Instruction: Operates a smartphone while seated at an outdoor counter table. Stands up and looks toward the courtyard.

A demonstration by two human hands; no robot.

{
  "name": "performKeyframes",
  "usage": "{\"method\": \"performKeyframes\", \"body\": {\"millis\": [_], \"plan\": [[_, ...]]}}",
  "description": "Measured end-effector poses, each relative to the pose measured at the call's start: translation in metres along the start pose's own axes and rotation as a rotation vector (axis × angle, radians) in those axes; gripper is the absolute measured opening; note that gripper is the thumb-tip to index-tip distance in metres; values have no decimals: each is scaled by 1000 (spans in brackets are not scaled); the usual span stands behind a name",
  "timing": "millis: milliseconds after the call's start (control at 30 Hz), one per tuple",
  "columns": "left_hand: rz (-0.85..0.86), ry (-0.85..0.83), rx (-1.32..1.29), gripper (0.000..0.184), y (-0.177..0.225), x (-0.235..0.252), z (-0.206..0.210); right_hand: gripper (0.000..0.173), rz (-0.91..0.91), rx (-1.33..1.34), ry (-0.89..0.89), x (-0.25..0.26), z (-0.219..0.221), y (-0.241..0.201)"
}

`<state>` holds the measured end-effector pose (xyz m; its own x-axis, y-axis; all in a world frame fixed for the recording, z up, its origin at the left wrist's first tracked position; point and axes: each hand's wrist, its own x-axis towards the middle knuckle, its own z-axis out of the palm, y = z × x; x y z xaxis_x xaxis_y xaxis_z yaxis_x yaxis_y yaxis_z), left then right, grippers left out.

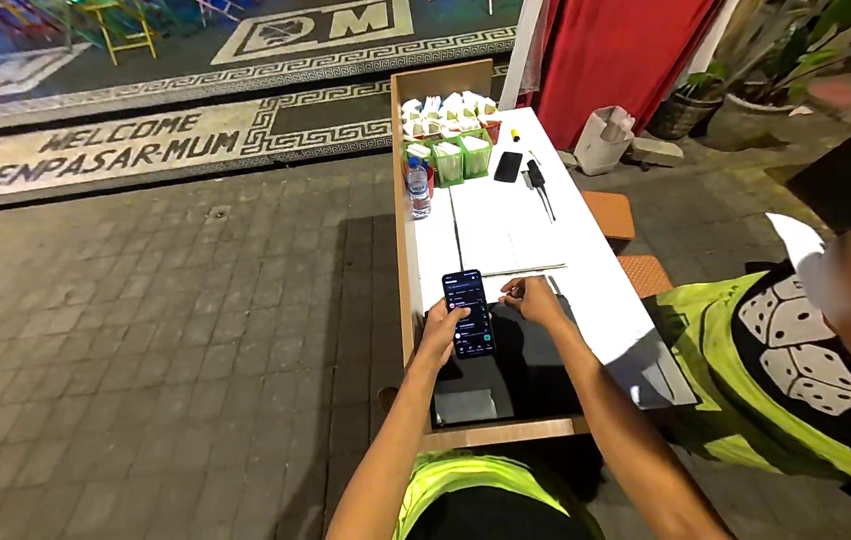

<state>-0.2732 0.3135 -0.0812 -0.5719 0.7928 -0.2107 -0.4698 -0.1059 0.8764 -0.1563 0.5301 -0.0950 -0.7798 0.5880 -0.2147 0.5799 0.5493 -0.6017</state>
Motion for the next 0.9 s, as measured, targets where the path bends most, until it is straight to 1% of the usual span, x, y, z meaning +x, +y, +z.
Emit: {"method": "performKeyframes", "body": {"millis": [267, 600, 900], "plan": [[-7, -3, -8, 31, 1, 0, 0, 29, 9, -3, -17, 0, -1, 0], [-8, 3, 12, 37, -1, 0, 1, 29, 1, 8, -22, 1, 0, 0], [-11, 10, 8, 30, 1, 1, 1, 29, 18, 12, -19, 1, 0, 0]]}}
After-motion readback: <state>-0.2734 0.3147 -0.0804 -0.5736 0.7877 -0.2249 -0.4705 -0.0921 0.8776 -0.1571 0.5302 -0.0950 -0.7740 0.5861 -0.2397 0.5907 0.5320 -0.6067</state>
